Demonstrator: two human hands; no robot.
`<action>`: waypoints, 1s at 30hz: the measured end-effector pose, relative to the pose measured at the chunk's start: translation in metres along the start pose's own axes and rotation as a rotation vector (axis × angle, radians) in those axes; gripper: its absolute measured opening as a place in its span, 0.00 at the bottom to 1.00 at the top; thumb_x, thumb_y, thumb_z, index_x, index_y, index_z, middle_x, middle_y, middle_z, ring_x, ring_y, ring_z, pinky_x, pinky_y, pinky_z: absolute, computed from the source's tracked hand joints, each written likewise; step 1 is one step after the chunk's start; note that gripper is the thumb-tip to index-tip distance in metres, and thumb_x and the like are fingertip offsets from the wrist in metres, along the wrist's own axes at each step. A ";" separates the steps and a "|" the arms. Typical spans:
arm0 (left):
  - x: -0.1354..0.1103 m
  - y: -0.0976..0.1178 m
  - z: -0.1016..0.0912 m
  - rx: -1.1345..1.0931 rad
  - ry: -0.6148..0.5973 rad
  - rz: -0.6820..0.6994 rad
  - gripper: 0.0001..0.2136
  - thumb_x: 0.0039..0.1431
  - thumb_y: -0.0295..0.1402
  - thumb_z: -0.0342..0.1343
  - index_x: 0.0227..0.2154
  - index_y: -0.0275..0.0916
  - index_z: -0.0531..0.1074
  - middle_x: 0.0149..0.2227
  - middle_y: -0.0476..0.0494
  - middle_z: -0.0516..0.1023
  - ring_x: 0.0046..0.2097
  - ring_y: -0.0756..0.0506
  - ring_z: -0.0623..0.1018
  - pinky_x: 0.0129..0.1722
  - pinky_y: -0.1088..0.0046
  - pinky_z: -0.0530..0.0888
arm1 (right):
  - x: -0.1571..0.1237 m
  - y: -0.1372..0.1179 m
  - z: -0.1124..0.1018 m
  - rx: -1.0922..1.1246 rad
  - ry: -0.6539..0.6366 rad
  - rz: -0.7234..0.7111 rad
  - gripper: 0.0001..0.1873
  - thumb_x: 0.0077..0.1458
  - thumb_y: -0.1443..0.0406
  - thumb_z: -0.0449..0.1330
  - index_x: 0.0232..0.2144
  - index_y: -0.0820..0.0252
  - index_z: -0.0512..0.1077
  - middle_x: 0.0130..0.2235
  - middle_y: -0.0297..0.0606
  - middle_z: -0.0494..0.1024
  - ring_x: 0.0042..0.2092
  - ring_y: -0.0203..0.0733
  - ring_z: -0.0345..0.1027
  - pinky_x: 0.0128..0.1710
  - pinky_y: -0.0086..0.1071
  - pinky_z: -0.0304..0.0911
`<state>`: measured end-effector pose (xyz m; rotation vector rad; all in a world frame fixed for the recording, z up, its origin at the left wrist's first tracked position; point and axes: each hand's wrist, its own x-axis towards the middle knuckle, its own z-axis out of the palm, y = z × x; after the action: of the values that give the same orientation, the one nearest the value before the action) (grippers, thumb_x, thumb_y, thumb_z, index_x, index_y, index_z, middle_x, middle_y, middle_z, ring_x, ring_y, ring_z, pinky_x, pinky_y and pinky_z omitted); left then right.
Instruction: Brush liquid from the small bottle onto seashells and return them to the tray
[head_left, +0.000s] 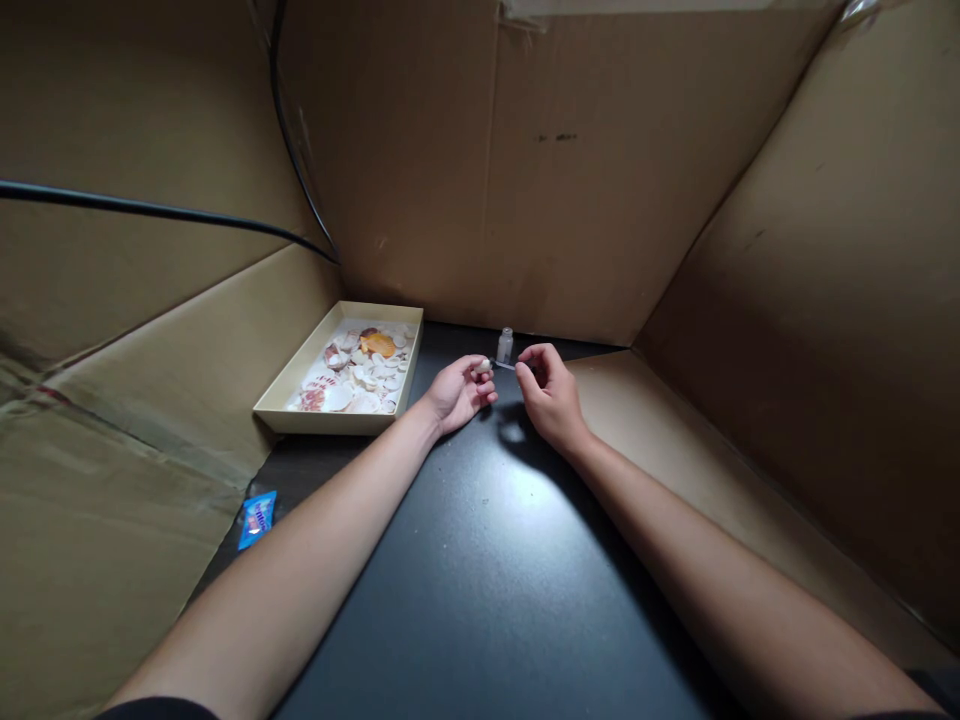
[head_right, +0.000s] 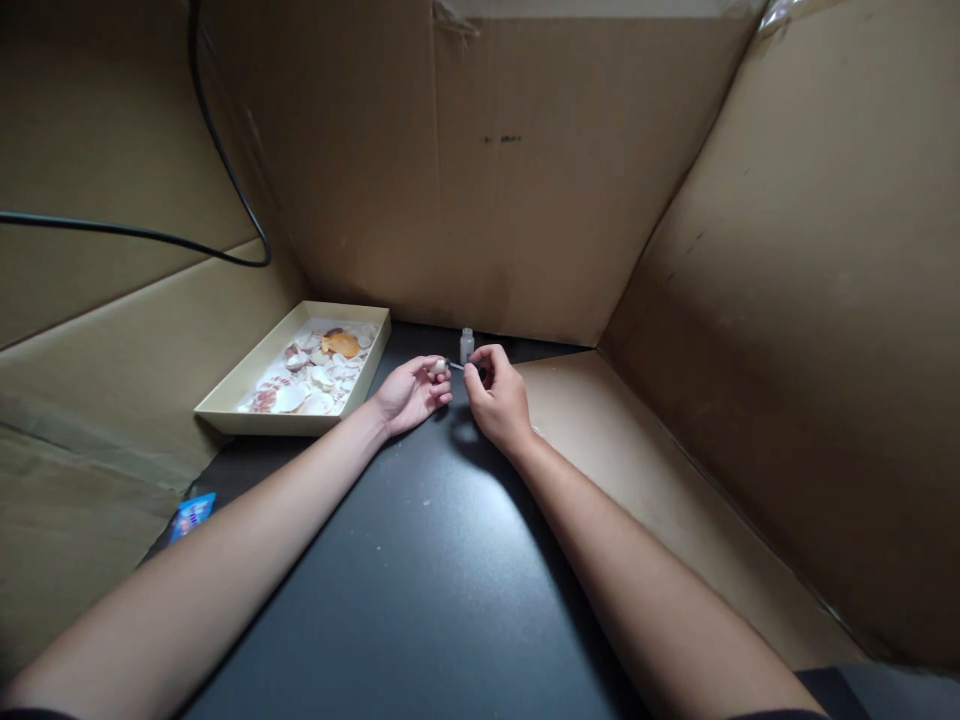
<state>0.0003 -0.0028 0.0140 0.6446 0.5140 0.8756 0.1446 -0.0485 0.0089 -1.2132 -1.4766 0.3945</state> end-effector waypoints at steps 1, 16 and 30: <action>0.000 0.000 0.000 -0.001 -0.002 -0.004 0.09 0.56 0.28 0.50 0.21 0.36 0.61 0.22 0.52 0.59 0.20 0.54 0.60 0.23 0.75 0.66 | 0.000 0.000 0.000 0.008 -0.008 -0.002 0.07 0.56 0.61 0.55 0.35 0.57 0.64 0.28 0.29 0.66 0.27 0.33 0.57 0.28 0.28 0.55; 0.000 0.000 0.001 0.013 -0.002 -0.009 0.09 0.56 0.27 0.48 0.21 0.36 0.62 0.22 0.51 0.61 0.20 0.54 0.62 0.23 0.75 0.67 | 0.000 -0.001 -0.001 0.026 0.002 -0.018 0.06 0.56 0.60 0.54 0.33 0.57 0.63 0.27 0.29 0.66 0.27 0.34 0.58 0.29 0.29 0.55; 0.000 -0.001 -0.001 0.023 0.040 0.025 0.04 0.54 0.26 0.49 0.25 0.35 0.66 0.24 0.47 0.69 0.20 0.53 0.65 0.24 0.74 0.71 | 0.000 -0.002 -0.001 -0.002 0.018 -0.012 0.07 0.54 0.62 0.56 0.34 0.56 0.63 0.25 0.27 0.64 0.25 0.33 0.55 0.27 0.28 0.53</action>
<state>0.0003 -0.0026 0.0130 0.6566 0.5531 0.9090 0.1447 -0.0503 0.0109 -1.2058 -1.4686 0.3739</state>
